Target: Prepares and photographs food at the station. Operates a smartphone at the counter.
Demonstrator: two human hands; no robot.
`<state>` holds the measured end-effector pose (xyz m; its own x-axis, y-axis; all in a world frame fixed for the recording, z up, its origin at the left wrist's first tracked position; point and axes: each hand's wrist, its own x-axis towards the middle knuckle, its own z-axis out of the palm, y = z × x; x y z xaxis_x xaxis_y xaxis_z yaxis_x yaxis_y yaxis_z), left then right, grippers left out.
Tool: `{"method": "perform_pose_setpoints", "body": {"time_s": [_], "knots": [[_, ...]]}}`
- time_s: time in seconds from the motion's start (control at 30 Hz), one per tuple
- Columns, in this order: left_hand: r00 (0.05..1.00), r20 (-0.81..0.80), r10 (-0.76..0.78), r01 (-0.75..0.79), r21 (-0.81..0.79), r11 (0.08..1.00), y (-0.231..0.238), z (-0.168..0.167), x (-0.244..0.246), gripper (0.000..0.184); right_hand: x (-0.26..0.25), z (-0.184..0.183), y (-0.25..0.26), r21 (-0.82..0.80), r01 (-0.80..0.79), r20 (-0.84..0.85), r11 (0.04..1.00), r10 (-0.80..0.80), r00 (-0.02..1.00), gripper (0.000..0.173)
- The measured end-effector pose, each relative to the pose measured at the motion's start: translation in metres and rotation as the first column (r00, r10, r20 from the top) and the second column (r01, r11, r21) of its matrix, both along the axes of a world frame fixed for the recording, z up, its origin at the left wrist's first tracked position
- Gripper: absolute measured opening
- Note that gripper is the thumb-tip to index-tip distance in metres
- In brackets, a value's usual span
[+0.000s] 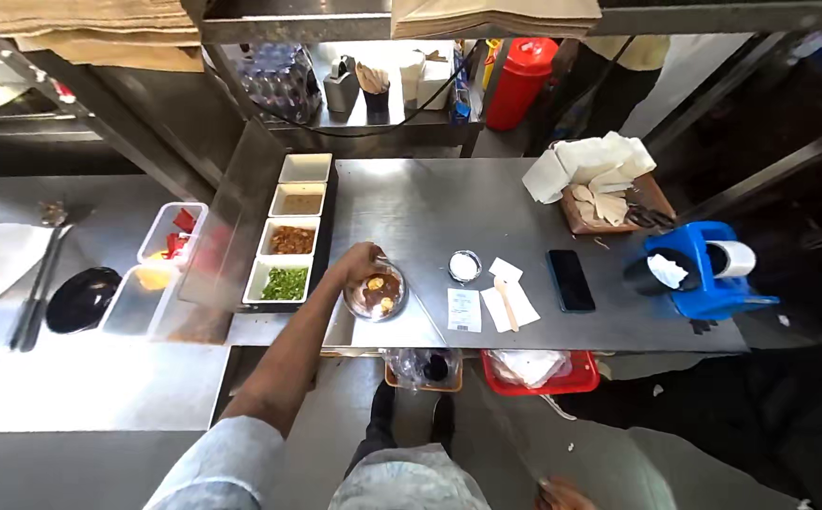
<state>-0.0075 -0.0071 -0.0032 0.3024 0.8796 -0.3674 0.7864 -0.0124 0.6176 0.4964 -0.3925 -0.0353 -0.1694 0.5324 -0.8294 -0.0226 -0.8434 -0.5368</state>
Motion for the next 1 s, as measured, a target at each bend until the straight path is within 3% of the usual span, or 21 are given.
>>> {"method": "perform_pose_setpoints", "body": {"time_s": [0.07, 0.13, 0.2, 0.27, 0.33, 0.4, 0.47, 0.53, 0.6, 0.67, 0.73, 0.83, 0.93, 1.0], "knots": [[0.964, 0.022, 0.266, -0.265, -0.023, 0.964, -0.034, -0.008, -0.012, 0.040, -0.019, -0.011, 0.016, 0.071, 0.011, -0.040, 0.997, -0.008, 0.999, 0.023], [0.827, -0.002, 0.562, -0.562, -0.026, 0.827, -0.080, -0.010, -0.008, 0.048, -0.052, -0.016, 0.038, 0.109, 0.043, -0.098, 0.993, -0.033, 0.995, 0.023], [0.698, -0.052, 0.715, -0.715, 0.009, 0.699, -0.110, -0.005, 0.009, 0.055, -0.086, -0.014, 0.057, 0.110, 0.068, -0.131, 0.992, -0.053, 0.990, 0.025], [0.752, -0.063, 0.657, -0.651, 0.091, 0.754, -0.109, 0.011, 0.022, 0.066, -0.109, -0.007, 0.064, 0.099, 0.082, -0.151, 0.992, -0.067, 0.986, 0.028], [0.917, -0.103, 0.384, -0.362, 0.188, 0.913, -0.079, 0.018, 0.027, 0.074, -0.117, -0.003, 0.064, 0.083, 0.077, -0.171, 0.994, -0.062, 0.983, 0.029], [0.990, -0.139, 0.039, -0.015, 0.168, 0.986, -0.041, 0.013, 0.031, 0.058, -0.120, -0.002, 0.061, 0.054, 0.072, -0.185, 0.996, -0.061, 0.981, 0.029], [0.987, -0.079, -0.143, 0.148, 0.064, 0.987, -0.022, 0.004, 0.029, 0.042, -0.123, -0.001, 0.061, 0.035, 0.087, -0.185, 0.996, -0.079, 0.979, 0.029], [0.999, -0.020, -0.049, 0.050, 0.036, 0.998, -0.031, -0.002, 0.015, 0.041, -0.131, 0.000, 0.072, 0.031, 0.140, -0.194, 0.990, -0.132, 0.972, 0.031], [0.968, 0.044, 0.248, -0.249, 0.022, 0.968, -0.074, -0.010, 0.004, 0.042, -0.150, -0.001, 0.090, 0.029, 0.200, -0.197, 0.979, -0.191, 0.962, 0.032], [0.831, 0.044, 0.554, -0.554, 0.000, 0.832, -0.124, -0.012, 0.007, 0.050, -0.179, -0.001, 0.117, 0.047, 0.237, -0.196, 0.970, -0.223, 0.955, 0.032], [0.729, 0.008, 0.684, -0.684, 0.005, 0.729, -0.156, -0.006, 0.023, 0.057, -0.204, 0.005, 0.140, 0.028, 0.295, -0.174, 0.955, -0.286, 0.942, 0.030], [0.845, -0.007, 0.534, -0.531, 0.090, 0.842, -0.143, 0.000, 0.030, 0.072, -0.223, 0.012, 0.155, -0.015, 0.340, -0.160, 0.940, -0.338, 0.927, 0.028], [0.972, -0.016, 0.234, -0.231, 0.101, 0.968, -0.103, -0.011, 0.025, 0.053, -0.235, 0.012, 0.154, -0.016, 0.336, -0.141, 0.942, -0.335, 0.932, 0.028], [0.962, 0.070, 0.264, -0.269, 0.080, 0.960, -0.103, -0.016, 0.024, 0.046, -0.247, 0.012, 0.156, 0.066, 0.319, -0.095, 0.946, -0.312, 0.945, 0.029]]}}
